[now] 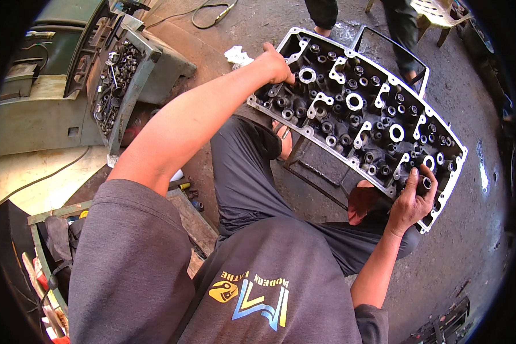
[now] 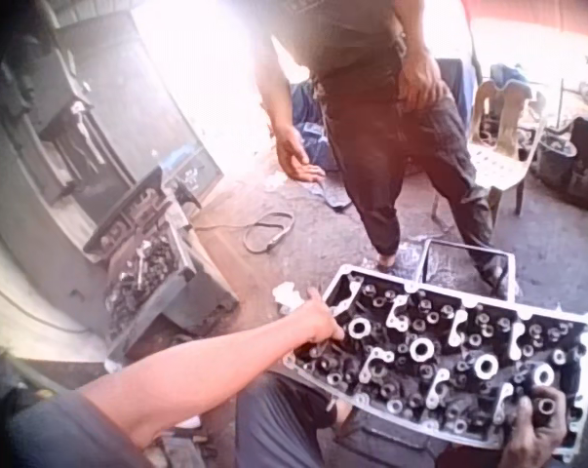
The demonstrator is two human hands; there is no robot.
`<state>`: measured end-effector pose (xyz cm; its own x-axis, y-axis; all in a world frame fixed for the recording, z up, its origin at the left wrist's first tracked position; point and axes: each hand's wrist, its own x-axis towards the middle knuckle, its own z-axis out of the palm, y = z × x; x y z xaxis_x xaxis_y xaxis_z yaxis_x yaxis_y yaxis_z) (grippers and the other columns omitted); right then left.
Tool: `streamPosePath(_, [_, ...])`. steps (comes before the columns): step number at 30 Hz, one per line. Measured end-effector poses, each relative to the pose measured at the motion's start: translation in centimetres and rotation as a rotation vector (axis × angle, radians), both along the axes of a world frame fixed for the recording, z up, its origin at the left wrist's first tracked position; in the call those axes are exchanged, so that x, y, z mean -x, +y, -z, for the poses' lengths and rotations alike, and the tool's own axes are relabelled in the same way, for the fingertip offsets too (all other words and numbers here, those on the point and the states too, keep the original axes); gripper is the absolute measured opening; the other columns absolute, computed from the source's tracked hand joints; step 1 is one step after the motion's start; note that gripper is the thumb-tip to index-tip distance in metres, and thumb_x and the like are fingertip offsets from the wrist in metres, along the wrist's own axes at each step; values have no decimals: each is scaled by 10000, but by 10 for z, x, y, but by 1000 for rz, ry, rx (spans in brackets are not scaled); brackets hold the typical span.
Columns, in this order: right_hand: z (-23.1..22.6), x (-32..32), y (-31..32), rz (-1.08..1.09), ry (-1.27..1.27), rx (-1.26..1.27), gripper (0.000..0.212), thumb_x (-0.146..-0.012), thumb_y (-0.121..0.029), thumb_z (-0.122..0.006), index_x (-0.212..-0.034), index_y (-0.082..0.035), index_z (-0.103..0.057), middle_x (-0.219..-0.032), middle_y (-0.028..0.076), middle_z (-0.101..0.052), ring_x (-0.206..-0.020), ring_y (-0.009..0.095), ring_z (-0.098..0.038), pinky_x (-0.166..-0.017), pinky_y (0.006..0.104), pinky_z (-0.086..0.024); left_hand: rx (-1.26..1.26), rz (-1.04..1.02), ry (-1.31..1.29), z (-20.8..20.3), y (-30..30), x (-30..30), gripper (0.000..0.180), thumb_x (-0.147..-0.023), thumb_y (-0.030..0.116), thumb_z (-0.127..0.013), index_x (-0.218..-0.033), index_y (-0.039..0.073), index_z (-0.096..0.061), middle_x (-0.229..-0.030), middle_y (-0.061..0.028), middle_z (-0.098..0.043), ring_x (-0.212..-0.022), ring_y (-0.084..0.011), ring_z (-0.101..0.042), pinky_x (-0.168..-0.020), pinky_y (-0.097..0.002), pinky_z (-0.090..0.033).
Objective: The person selects a socket from a green tool case, walks to a workbench, and uses a socket wrench to tighten bolts on an engine cylinder head. The person repeatedly inserts the socket, turns the wrench, and removes the socket to move to the next bolt.
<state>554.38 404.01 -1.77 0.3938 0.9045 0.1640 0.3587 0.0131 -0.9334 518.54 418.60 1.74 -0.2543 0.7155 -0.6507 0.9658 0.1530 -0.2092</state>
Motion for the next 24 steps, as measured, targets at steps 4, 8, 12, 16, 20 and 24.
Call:
streamPosePath(4, [2,-2,0,21,133,84,164,-970,-82,-665,-1110,3,-661,-892,16,-658,-757,62,-560,-687,192,-453,-27,-79,0,9,4,4,1178,-730,581,-780,-1360,-223,-192,-1244,-379,-578,-1169,-434,-612,-1053,-421,-441])
streamPosePath(8, [2,-2,1,18,158,64,160,-970,-66,-663,-1111,6,-659,-867,6,-643,-725,51,-534,-637,184,-428,45,21,78,18,9,5,1163,-733,573,-791,-1433,-170,-235,-1265,-335,-590,-1179,-422,-613,-1045,-433,-465])
streamPosePath(12, [1,-1,2,34,144,84,158,-962,-61,-672,-1109,-5,-659,-818,-17,-610,-704,32,-502,-613,167,-387,-245,-380,-66,17,-1,3,1337,-656,514,-880,-1434,-197,-58,-1187,-336,-626,-1122,-424,-639,-979,-410,-508])
streamPosePath(16, [1,1,3,42,154,87,159,-966,-79,-670,-1105,-2,-661,-783,-33,-591,-680,22,-480,-592,164,-356,-278,-380,-118,11,-7,0,1280,-634,479,-907,-1380,-214,-132,-1172,-343,-629,-1116,-425,-643,-986,-414,-506])
streamPosePath(20, [0,1,3,34,113,77,156,-958,-73,-675,-1102,-11,-671,-782,-31,-601,-646,17,-471,-564,169,-344,-202,-321,-79,6,-6,-4,1378,-648,539,-876,-1432,-217,-32,-1201,-355,-615,-1137,-410,-638,-1019,-405,-484])
streamPosePath(24, [-2,0,4,16,86,85,150,-948,-77,-685,-1090,-29,-678,-777,-47,-585,-618,10,-429,-534,178,-304,-254,-269,-151,-10,-15,10,1273,-698,548,-832,-1509,-133,-126,-1324,-337,-565,-1244,-403,-578,-1066,-399,-448])
